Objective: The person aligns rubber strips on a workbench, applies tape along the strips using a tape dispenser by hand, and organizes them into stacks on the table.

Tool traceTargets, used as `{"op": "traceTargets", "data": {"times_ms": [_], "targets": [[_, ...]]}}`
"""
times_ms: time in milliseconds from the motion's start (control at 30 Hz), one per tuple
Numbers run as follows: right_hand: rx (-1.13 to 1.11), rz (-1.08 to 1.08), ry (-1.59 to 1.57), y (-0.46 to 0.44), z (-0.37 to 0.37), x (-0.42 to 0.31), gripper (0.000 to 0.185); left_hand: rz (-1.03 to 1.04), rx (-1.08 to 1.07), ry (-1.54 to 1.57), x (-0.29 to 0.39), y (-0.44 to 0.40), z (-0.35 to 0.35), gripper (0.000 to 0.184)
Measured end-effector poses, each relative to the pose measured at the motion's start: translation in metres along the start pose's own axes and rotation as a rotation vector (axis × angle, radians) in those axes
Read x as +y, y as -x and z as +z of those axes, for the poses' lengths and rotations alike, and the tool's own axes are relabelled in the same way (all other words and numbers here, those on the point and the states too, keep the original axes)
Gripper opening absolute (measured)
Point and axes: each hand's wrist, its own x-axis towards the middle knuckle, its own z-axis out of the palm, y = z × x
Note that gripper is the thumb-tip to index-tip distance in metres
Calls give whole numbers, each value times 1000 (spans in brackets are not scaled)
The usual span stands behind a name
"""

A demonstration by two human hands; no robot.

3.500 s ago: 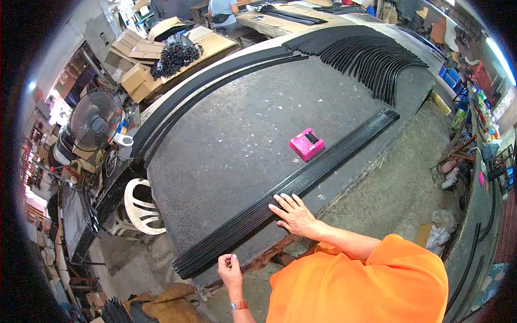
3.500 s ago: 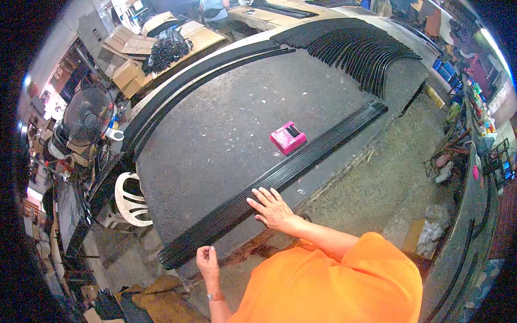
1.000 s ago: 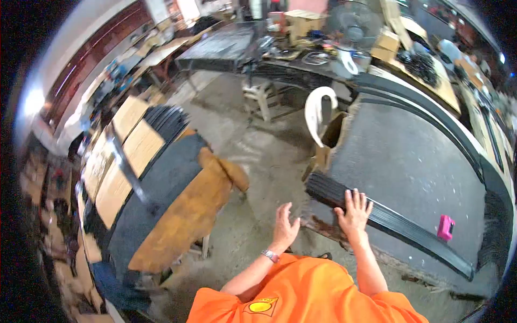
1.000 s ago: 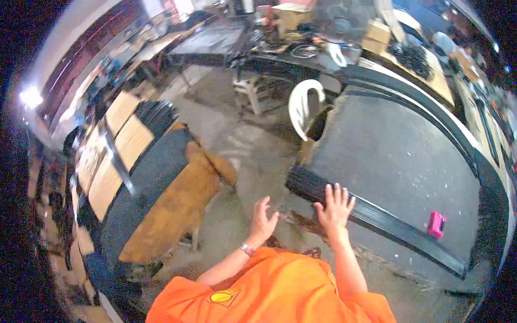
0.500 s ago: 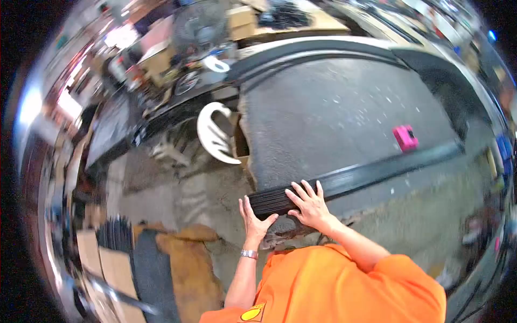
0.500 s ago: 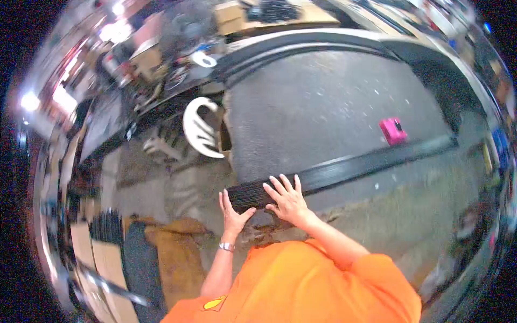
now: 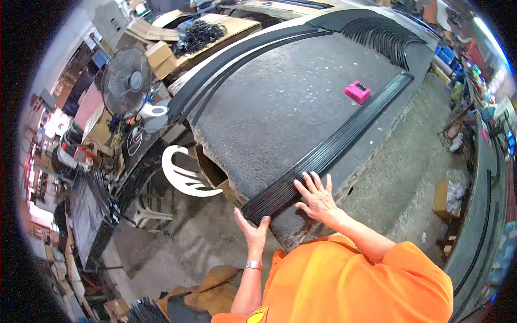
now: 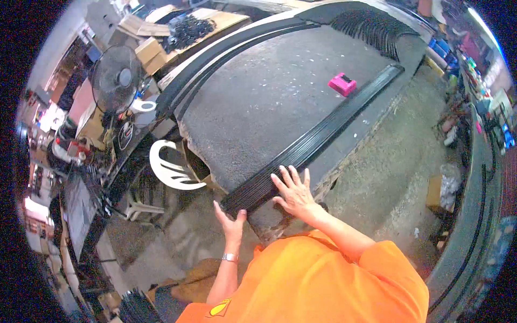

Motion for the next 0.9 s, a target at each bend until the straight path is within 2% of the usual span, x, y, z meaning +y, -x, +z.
{"op": "traceTargets", "data": {"times_ms": [67,167,267,300,333,400,533,733,900], "targets": [[13,72,28,17,-4,9,73,-117,23,288,-8,-7,-6,89],[-4,244,58,53,-8,26,72,-421,104,576,-29,-35,-5,74],[-45,328,76,73,-4,34,75,-292,68,637,-32,-47,17,76],[-66,351,75,76,-4,33,75,-319,108,608,1,-45,18,77],[-89,370,74,80,-3,32,76,-311,68,683,-7,-49,20,76],[-116,389,68,80,-1,32,76,-217,-17,466,-8,-41,23,75],[-137,404,40,79,6,29,77,-201,-69,422,1,-35,24,77],[-151,378,105,80,9,30,82,-310,14,729,-11,-40,30,79],[-147,408,80,80,7,25,86,-351,0,787,-10,-40,31,83]]}}
